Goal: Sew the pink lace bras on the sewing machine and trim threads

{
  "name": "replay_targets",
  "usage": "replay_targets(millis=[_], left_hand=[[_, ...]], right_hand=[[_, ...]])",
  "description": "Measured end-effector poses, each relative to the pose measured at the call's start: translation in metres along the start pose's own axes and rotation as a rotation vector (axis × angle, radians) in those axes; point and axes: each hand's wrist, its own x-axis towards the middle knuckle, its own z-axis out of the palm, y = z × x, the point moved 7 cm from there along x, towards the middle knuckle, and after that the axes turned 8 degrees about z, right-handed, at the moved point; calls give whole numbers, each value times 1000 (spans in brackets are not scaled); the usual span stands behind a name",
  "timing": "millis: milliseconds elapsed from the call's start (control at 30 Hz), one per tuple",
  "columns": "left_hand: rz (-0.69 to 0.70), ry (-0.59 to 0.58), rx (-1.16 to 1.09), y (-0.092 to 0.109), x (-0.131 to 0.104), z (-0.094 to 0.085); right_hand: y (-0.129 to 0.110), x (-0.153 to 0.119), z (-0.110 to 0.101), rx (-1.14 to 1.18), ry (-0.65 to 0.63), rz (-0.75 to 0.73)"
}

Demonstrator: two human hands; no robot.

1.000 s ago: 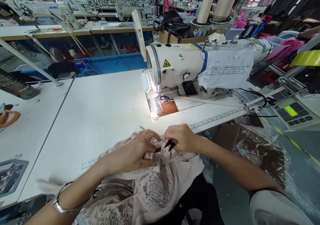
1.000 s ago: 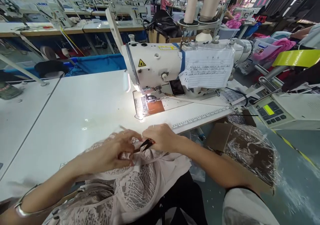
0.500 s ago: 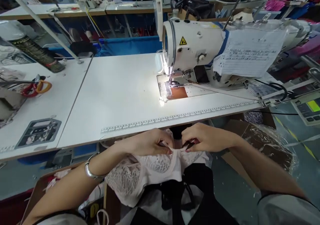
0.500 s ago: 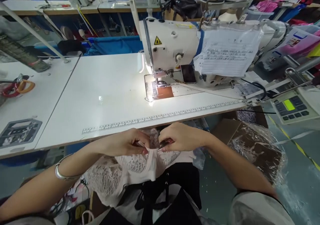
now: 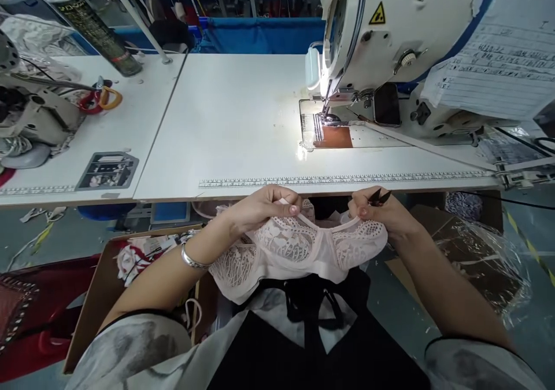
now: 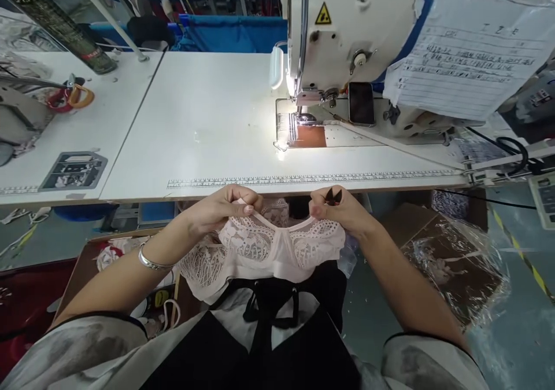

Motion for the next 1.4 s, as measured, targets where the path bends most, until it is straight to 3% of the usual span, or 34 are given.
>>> replay_targets(millis=[133,300,367,467,633,733,833,967,1133,1300,1400], left_hand=[[43,62,-174,-10,-1,-2],[94,2,-318,-10,-1,7],[90,0,-343,-9,0,8],[66,21,-337,-7,5,11],[43,-52,-360,1,21,30],[16,-68,-357,1,23,32],[-11,-69,-234,-2,22,24],[51,-139,-48,3,21,19],[18,-160,59,-1,18,16],[-40,-196,78,-16,13,18],[-28,-97,96,-17,16,10]], right_hand=[[6,3,4,190,-56,-34],[10,3,7,216,-121,-56],[6,2,4,133,-124,-61],[-6,1,6,-180,-143,-39],[-29,-3,38,-628,-330,-94],[-31,-8,50,-674,-416,-157],[-31,-10,40,-589,-342,-220],[-16,-3,26,-530,-296,-63],[1,-4,28,-547,-455,207],[9,-3,28,-557,-407,219],[10,-2,32,-510,-417,205]])
